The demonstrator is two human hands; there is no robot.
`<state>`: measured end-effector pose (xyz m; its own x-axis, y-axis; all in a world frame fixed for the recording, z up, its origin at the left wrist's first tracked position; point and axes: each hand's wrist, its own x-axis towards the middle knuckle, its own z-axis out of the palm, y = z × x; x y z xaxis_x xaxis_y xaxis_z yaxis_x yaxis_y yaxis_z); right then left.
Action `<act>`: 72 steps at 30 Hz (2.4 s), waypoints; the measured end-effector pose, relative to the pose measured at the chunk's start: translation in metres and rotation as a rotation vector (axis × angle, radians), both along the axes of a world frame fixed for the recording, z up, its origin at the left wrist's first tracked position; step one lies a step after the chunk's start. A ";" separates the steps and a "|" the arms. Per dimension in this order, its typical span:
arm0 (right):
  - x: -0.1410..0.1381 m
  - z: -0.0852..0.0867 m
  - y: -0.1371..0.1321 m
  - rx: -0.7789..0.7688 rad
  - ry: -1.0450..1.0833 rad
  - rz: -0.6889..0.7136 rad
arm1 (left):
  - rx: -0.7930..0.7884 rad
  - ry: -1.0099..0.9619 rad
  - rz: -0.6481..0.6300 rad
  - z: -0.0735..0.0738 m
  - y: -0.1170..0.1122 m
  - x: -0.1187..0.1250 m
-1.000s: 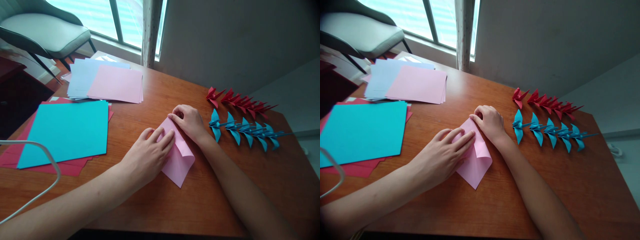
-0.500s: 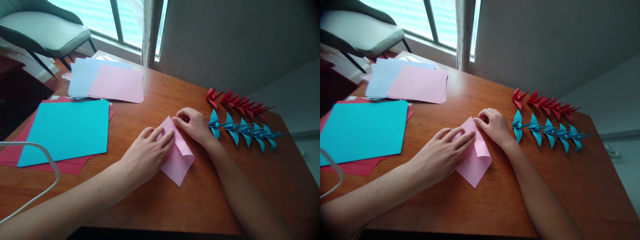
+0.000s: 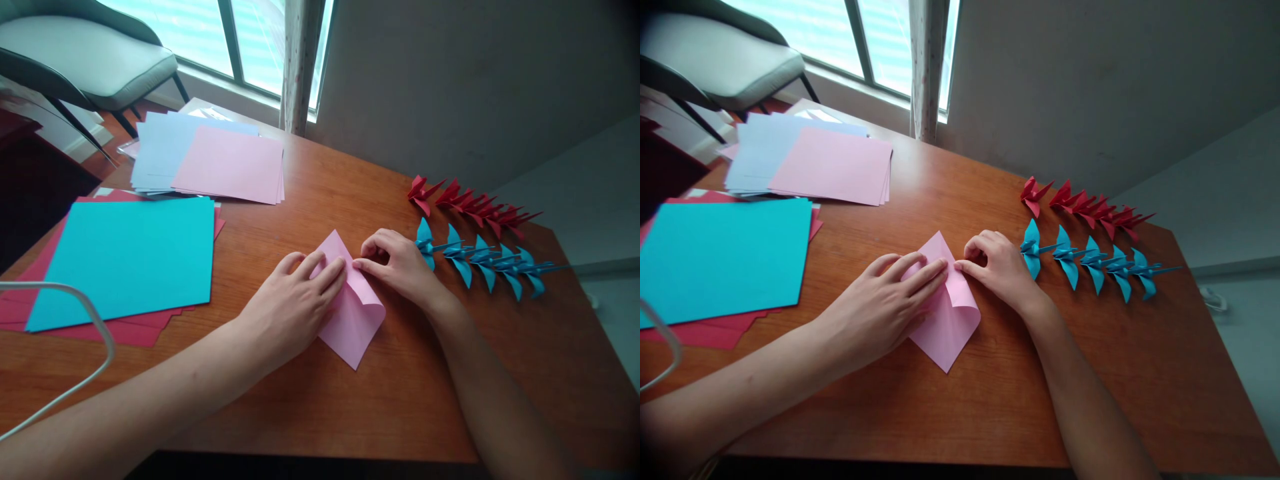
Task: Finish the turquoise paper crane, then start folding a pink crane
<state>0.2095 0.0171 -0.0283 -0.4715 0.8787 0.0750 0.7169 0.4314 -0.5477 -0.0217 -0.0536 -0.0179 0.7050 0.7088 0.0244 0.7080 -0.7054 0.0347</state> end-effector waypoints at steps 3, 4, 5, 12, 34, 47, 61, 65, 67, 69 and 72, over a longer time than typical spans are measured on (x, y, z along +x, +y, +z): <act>-0.005 -0.003 0.002 0.026 -0.047 -0.052 | 0.002 0.007 0.003 0.000 0.000 0.000; -0.007 -0.004 0.003 0.036 -0.060 -0.067 | 0.003 0.008 0.004 0.000 0.000 0.000; -0.009 -0.006 0.005 0.048 -0.072 -0.082 | 0.005 0.008 0.005 -0.001 0.000 0.000; -0.033 -0.006 0.028 0.089 -0.116 -0.149 | 0.003 0.004 0.019 -0.002 0.000 0.000; -0.003 -0.002 0.017 0.056 -0.045 0.039 | -0.025 -0.005 0.008 0.004 0.000 0.001; 0.010 0.003 0.008 0.025 -0.049 0.085 | -0.052 -0.055 0.039 0.004 0.001 -0.001; 0.011 0.001 0.008 0.036 -0.039 0.081 | -0.024 -0.106 0.074 -0.003 0.004 -0.006; 0.011 0.001 0.008 0.039 -0.044 0.074 | -0.015 -0.122 0.052 0.001 0.004 -0.004; 0.011 0.001 0.008 0.039 -0.046 0.075 | -0.029 -0.119 0.047 0.002 0.004 -0.003; 0.011 0.001 0.008 0.039 -0.046 0.076 | -0.050 -0.111 0.039 0.003 0.004 -0.002; 0.009 0.000 0.007 0.034 -0.046 0.064 | -0.051 -0.105 0.023 0.002 0.005 -0.002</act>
<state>0.2184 0.0240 -0.0279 -0.5303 0.8439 0.0814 0.7112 0.4950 -0.4992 -0.0234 -0.0489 -0.0158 0.6841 0.7268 0.0614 0.7143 -0.6846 0.1450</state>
